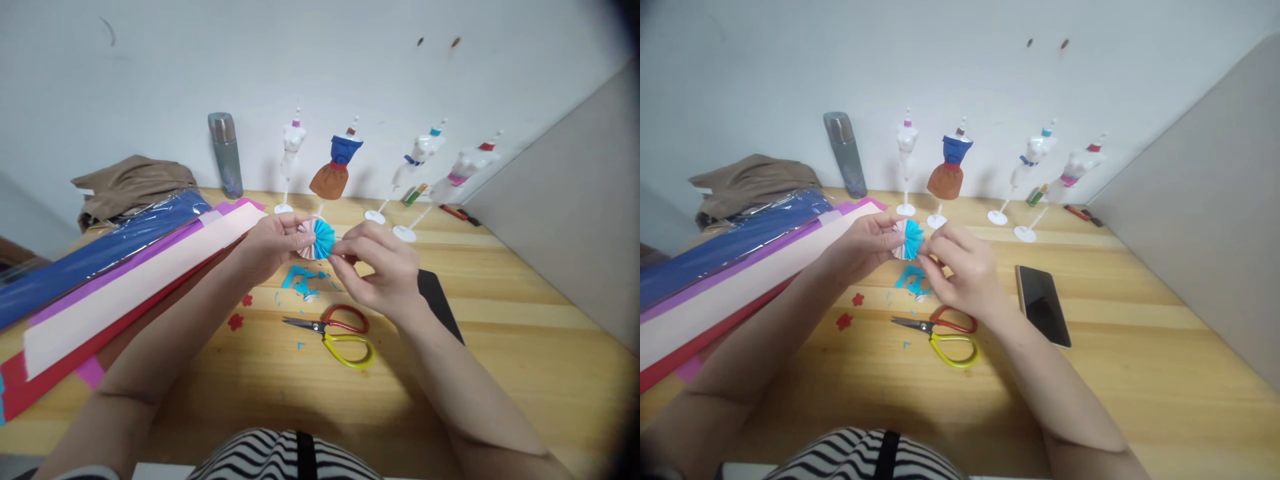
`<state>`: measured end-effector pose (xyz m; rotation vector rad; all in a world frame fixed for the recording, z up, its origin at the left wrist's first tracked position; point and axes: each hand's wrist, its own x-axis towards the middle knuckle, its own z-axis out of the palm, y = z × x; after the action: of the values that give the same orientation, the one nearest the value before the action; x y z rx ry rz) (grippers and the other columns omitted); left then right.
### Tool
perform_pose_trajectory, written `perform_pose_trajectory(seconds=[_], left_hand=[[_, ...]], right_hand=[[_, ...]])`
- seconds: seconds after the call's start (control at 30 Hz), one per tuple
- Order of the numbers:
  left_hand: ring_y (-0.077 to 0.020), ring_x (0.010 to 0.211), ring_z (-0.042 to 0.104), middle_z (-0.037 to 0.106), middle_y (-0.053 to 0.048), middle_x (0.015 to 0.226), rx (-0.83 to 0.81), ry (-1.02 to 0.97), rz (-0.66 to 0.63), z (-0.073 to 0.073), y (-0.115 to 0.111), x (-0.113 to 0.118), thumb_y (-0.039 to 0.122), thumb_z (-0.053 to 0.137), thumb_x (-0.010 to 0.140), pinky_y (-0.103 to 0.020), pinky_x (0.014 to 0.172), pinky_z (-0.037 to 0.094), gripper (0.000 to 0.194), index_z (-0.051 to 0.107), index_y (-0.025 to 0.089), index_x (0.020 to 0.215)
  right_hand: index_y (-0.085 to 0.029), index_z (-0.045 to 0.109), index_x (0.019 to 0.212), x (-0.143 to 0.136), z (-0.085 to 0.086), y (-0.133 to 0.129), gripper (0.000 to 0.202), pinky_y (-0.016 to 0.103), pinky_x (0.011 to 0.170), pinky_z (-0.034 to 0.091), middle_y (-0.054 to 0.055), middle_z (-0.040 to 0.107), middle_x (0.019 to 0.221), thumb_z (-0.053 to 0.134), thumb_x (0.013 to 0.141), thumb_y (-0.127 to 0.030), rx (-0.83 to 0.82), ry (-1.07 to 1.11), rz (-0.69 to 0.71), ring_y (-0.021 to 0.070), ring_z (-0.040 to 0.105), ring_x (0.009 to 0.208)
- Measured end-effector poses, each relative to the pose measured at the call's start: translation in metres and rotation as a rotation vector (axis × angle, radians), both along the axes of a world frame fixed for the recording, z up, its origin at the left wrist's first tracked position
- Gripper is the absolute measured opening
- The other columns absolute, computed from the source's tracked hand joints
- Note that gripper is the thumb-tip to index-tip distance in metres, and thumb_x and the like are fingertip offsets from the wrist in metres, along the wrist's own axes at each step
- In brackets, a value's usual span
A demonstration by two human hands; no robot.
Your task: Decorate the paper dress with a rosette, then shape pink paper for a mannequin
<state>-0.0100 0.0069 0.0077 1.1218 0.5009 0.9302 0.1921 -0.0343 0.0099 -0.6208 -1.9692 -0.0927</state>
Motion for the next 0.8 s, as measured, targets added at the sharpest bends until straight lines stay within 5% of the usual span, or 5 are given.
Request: perform_pose_trajectory(seconds=[0.17,0.47,0.67,0.8], left_hand=[[-0.0158,0.078,0.072,0.079,-0.009,0.086,-0.047,-0.024,0.027,0.003,0.001,-0.003,0.03,0.096,0.07,-0.03,0.081,0.059,0.034,0.08,0.011,0.093],[-0.0186,0.081,0.076,0.081,-0.008,0.09,0.07,0.038,0.03,-0.0016,0.0005,0.0007,0.038,0.097,0.067,-0.034,0.085,0.061,0.047,0.081,0.014,0.104],[-0.021,0.087,0.077,0.081,-0.008,0.092,0.128,0.081,0.084,0.0001,0.0025,-0.0028,0.038,0.096,0.069,-0.036,0.088,0.06,0.049,0.079,0.014,0.108],[-0.0168,0.079,0.073,0.08,-0.006,0.089,0.166,0.127,0.119,0.0034,0.0023,-0.0048,0.032,0.094,0.068,-0.032,0.081,0.06,0.04,0.081,0.014,0.101]], right_hand=[[-0.027,0.064,0.09,-0.0013,-0.0007,-0.0001,0.021,0.029,0.052,0.044,0.0,0.058,0.075,0.066,0.087,-0.006,0.159,-0.026,-0.01,0.0145,0.055,0.061],[-0.027,0.07,0.102,-0.0017,-0.0032,0.0002,0.012,0.034,0.057,0.047,0.002,0.065,0.085,0.072,0.091,-0.023,-0.07,0.156,-0.034,0.0156,0.055,0.062],[-0.026,0.067,0.091,-0.0031,-0.0031,-0.0024,0.012,0.031,0.054,0.045,0.0,0.062,0.076,0.066,0.092,-0.014,-0.003,0.123,-0.012,0.0148,0.055,0.061],[-0.026,0.069,0.117,0.0016,-0.0048,0.0002,0.024,0.033,0.059,0.051,0.003,0.068,0.09,0.072,0.093,-0.024,-0.091,0.119,-0.046,0.0168,0.06,0.068]])
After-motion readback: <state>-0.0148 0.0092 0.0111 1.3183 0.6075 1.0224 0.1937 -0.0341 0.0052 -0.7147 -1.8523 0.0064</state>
